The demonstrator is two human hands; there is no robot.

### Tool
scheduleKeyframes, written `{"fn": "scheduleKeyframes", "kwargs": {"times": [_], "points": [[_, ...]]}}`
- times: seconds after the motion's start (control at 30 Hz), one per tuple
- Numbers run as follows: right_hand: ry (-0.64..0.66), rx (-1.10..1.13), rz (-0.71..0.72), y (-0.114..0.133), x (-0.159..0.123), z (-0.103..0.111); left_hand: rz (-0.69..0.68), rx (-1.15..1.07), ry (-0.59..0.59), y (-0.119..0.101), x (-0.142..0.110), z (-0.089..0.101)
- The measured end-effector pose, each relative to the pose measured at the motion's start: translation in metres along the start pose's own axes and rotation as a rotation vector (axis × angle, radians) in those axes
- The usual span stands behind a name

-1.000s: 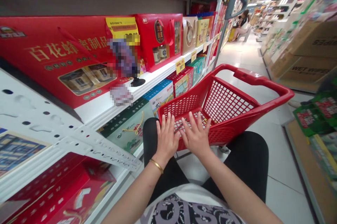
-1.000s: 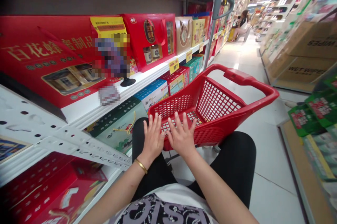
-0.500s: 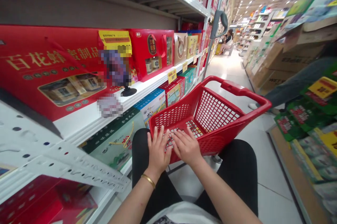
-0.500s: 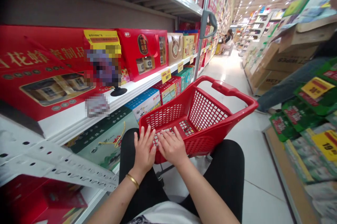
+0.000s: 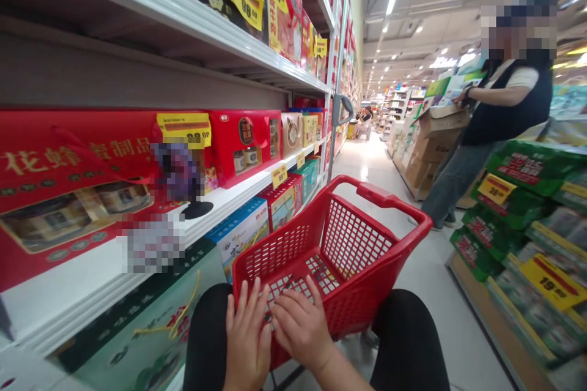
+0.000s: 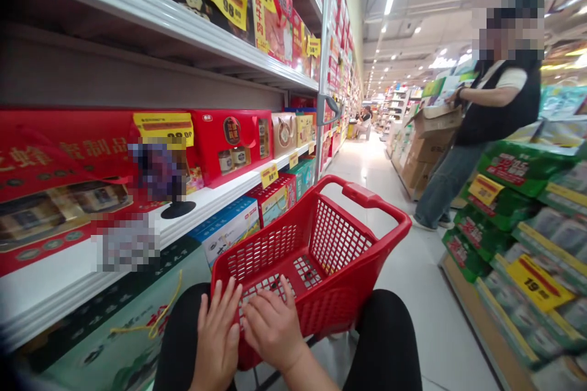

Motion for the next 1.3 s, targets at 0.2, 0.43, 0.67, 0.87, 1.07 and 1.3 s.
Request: {"fn": "scheduleKeyframes", "kwargs": {"times": [0.2, 0.43, 0.67, 0.87, 1.07, 1.3], "points": [[-0.009, 0.004, -0.01, -0.005, 0.002, 0.003, -0.02, 0.009, -0.025, 0.005, -0.001, -0.003], [0.083, 0.006, 0.1, 0.007, 0.008, 0.007, 0.032, -0.063, 0.001, -0.013, 0.008, 0.006], [0.087, -0.113, -0.189, -0.045, 0.012, 0.02, 0.111, -0.079, 0.03, -0.007, 0.004, 0.003], [0.161, -0.04, -0.034, 0.015, 0.011, -0.008, 0.107, -0.096, -0.037, -0.002, -0.001, 0.004], [0.145, -0.191, -0.098, -0.056, 0.0, 0.021, 0.102, -0.114, -0.006, -0.003, -0.002, 0.003], [0.073, -0.23, -0.244, -0.071, -0.001, 0.022, 0.125, -0.101, -0.014, -0.002, -0.003, 0.002]]}}
Point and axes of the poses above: each hand's wrist, its own x-axis towards the middle knuckle, its own z-axis out of the back of the hand, y = z × x, the point moved 7 cm from there along x, towards the middle knuckle, and after that the axes turned 10 degrees about -x, right-handed, at the moved point
